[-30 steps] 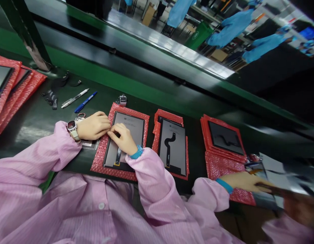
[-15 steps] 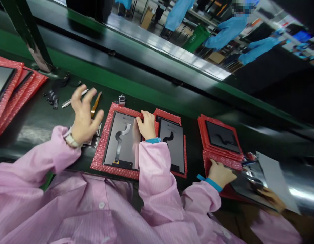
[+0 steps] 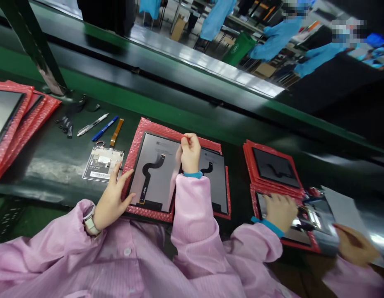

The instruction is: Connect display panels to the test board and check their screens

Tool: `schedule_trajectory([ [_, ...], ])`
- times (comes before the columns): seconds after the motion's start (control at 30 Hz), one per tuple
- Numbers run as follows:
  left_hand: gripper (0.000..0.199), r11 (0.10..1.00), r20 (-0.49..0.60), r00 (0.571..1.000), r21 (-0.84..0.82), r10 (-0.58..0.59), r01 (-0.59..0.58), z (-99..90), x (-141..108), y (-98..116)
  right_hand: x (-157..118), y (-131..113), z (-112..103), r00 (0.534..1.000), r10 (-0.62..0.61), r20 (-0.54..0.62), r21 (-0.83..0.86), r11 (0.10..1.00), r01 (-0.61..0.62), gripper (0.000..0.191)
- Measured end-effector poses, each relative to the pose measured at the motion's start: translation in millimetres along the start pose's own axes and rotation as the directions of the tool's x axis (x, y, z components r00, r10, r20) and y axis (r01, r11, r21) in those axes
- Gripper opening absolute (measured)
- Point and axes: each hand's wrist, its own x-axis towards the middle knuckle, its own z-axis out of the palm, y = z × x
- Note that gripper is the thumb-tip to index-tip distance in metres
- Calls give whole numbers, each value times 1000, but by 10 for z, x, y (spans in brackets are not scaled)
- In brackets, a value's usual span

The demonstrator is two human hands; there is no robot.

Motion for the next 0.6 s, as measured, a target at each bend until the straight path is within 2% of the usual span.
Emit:
schedule_trajectory([
  [0.1, 72, 959, -46, 989, -251, -144, 128, -47, 5, 31, -44, -78, -45, 996, 3, -92, 131, 991, 9, 36],
  [0.17, 85, 915, 11, 977, -349, -212, 203, -79, 10, 64, -75, -101, -40, 992, 29, -126, 201, 980, -3, 40],
  [0.23, 77, 894, 129, 972, -385, -194, 230, -127, 12, 108, -109, -108, -8, 991, 60, -120, 257, 966, -27, 43],
  [0.3, 54, 874, 225, 963, -426, -148, 234, -209, 3, 139, -145, -115, 39, 994, 86, -74, 299, 952, -60, 45],
  [0.33, 47, 852, 245, 958, -461, -147, 249, -272, -7, 139, -165, -122, 63, 995, 94, -39, 312, 947, -78, 44],
  [0.4, 46, 761, 250, 942, -559, -224, 329, -457, -40, 94, -206, -137, 109, 994, 98, 40, 321, 941, -106, 45],
  [0.47, 57, 605, 275, 891, -658, -361, 448, -730, -82, 1, -245, -143, 156, 988, 88, 125, 295, 948, -122, 49],
  [0.53, 69, 461, 278, 809, -706, -518, 538, -1064, -109, -99, -282, -123, 222, 980, 70, 189, 233, 966, -114, 49],
  [0.57, 74, 434, 229, 764, -710, -603, 555, -1237, -108, -135, -298, -104, 269, 976, 57, 208, 191, 977, -97, 47],
  [0.6, 76, 450, 133, 722, -701, -679, 553, -1400, -96, -154, -312, -80, 324, 975, 39, 220, 145, 987, -72, 45],
])
